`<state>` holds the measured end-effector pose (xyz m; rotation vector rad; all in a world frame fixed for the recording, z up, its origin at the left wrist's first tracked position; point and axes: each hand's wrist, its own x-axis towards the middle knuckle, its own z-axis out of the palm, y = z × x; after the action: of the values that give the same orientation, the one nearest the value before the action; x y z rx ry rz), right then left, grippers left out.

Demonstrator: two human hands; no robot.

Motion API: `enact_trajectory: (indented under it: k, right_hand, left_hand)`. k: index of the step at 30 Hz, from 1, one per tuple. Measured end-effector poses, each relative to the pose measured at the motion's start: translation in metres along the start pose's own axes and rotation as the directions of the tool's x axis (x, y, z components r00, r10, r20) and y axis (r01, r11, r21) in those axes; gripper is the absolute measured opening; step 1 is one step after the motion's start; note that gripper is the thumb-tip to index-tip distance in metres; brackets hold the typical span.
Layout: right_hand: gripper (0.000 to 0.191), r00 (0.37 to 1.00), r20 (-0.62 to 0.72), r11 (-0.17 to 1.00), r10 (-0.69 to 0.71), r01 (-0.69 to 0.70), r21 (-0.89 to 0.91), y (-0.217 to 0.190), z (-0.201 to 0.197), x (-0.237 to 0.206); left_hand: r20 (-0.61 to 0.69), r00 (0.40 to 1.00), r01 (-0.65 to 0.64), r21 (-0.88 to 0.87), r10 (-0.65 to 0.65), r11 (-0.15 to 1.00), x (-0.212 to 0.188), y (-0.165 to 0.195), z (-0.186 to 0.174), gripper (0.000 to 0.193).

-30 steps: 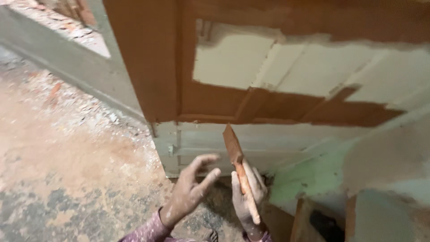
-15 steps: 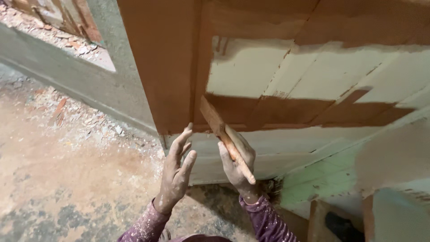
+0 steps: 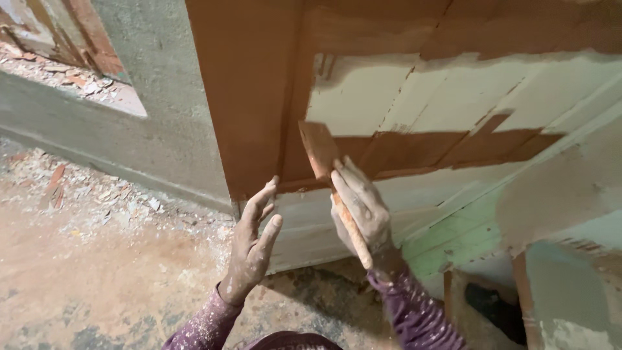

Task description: The person paints a wooden door panel with brown paint using a wide paintbrush, working across the recessed panels and rails of the door. They briefly dip the brush into a paint container on the stair landing and continue brushing paint over the unpainted areas.

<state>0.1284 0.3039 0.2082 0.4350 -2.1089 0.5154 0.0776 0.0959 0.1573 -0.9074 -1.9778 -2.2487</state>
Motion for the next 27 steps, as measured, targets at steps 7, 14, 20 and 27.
enact_trajectory:
  k: [7,14,20,27]
  right_hand:
    - [0.045,0.993,0.076,0.969,-0.088,0.103,-0.223,-0.004,-0.017,0.043]
    - [0.045,0.991,0.002,0.942,-0.133,0.127,-0.311,-0.017,-0.013,0.066]
    - [0.046,0.994,-0.001,0.938,-0.112,0.105,-0.331,-0.017,-0.007,0.073]
    - [0.047,0.996,-0.010,0.934,-0.090,0.081,-0.349,-0.009,-0.001,0.075]
  left_hand:
    - [0.067,0.997,-0.029,-0.018,0.030,0.999,0.005,0.009,-0.007,0.056]
    - [0.114,0.993,-0.018,-0.038,0.022,0.999,0.005,0.012,-0.011,0.057]
    - [0.133,0.990,-0.028,-0.071,0.037,0.997,0.005,0.016,-0.014,0.057]
    - [0.160,0.984,-0.072,-0.062,0.081,0.995,0.008,0.018,-0.014,0.061]
